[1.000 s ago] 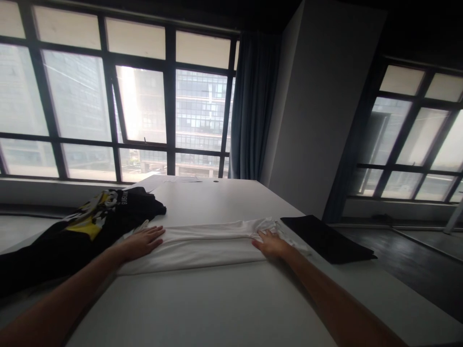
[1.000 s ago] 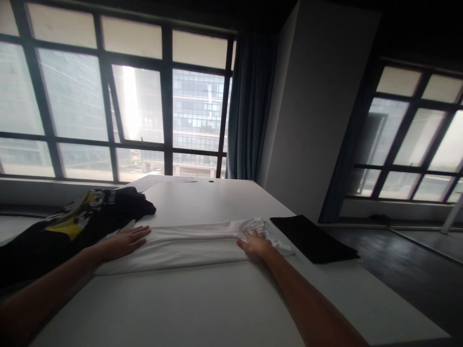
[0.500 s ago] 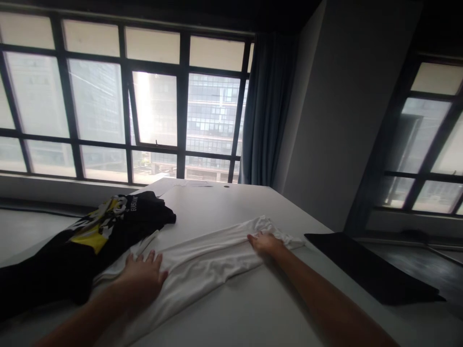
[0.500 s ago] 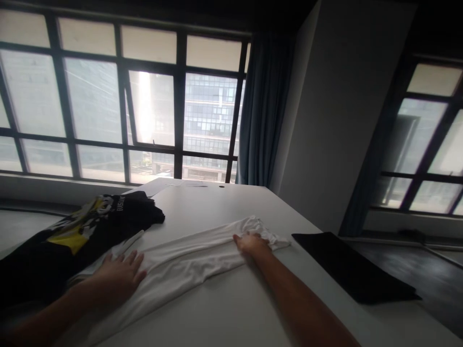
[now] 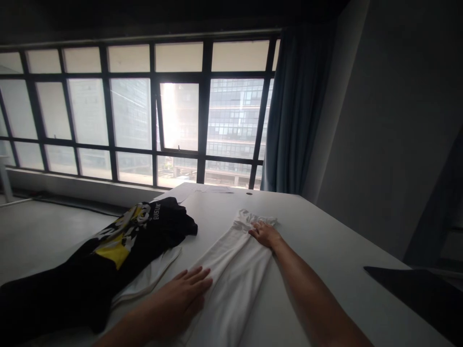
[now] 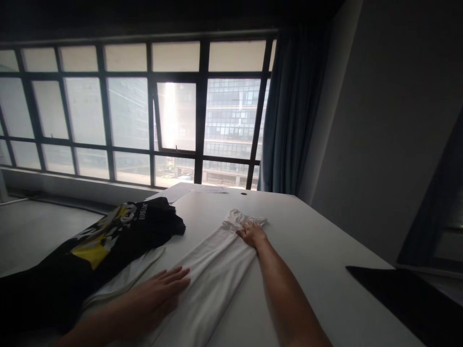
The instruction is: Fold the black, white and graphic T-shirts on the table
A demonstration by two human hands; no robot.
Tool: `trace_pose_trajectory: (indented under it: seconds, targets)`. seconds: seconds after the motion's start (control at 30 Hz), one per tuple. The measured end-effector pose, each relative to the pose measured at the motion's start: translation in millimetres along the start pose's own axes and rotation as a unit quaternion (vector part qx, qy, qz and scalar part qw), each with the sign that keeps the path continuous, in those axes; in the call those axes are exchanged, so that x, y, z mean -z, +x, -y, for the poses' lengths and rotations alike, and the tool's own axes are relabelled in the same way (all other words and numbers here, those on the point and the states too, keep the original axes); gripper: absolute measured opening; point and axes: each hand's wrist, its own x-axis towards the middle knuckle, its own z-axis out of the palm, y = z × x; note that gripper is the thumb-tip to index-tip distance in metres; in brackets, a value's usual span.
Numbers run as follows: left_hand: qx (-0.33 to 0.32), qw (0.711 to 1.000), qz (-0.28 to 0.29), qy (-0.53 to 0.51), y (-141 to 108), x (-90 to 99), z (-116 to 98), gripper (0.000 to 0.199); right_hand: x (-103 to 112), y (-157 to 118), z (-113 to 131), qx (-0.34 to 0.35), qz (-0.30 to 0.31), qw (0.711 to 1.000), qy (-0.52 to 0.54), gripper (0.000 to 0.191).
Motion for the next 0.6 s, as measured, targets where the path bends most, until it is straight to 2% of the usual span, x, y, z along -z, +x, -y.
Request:
trace_pose_trajectory:
  seconds: [0.07, 0.13, 0.17, 0.23, 0.33, 0.4, 0.53, 0.6]
  targets:
    - [-0.005, 1.000, 0.003, -0.015, 1, -1.7, 0, 0.052, 5, 2, 9, -0.007, -0.070, 0.997, -0.045, 0.062]
    - [-0.002, 1.000, 0.006, -0.014, 2, -3.4, 0, 0.052, 11, -2, 23, -0.050, -0.104, 0.992, -0.060, 0.054]
    - [-0.002, 1.000, 0.006, -0.007, 2, -3.9, 0, 0.053, 13, -7, 32, -0.069, -0.098, 0.992, -0.046, 0.052]
    - [-0.007, 1.000, -0.002, 0.017, 2, -4.3, -3, 0.054, 15, -21, 48, -0.086, -0.050, 0.995, 0.013, 0.054]
    - [-0.027, 0.998, -0.024, 0.053, 1, -4.9, -15, 0.052, 13, -50, 63, -0.053, 0.043, 0.995, 0.078, 0.065]
    - [-0.051, 0.996, -0.038, 0.061, 0, -7.2, -28, 0.048, 12, -72, 62, -0.018, 0.045, 0.996, 0.071, 0.064]
    - [-0.156, 0.987, -0.044, 0.006, 0, -16.8, -57, 0.030, 24, -114, 39, 0.018, -0.081, 0.996, -0.016, 0.055]
    - [-0.209, 0.976, -0.031, -0.057, 3, -19.9, -67, 0.027, 35, -135, 24, 0.043, -0.099, 0.993, -0.054, 0.047]
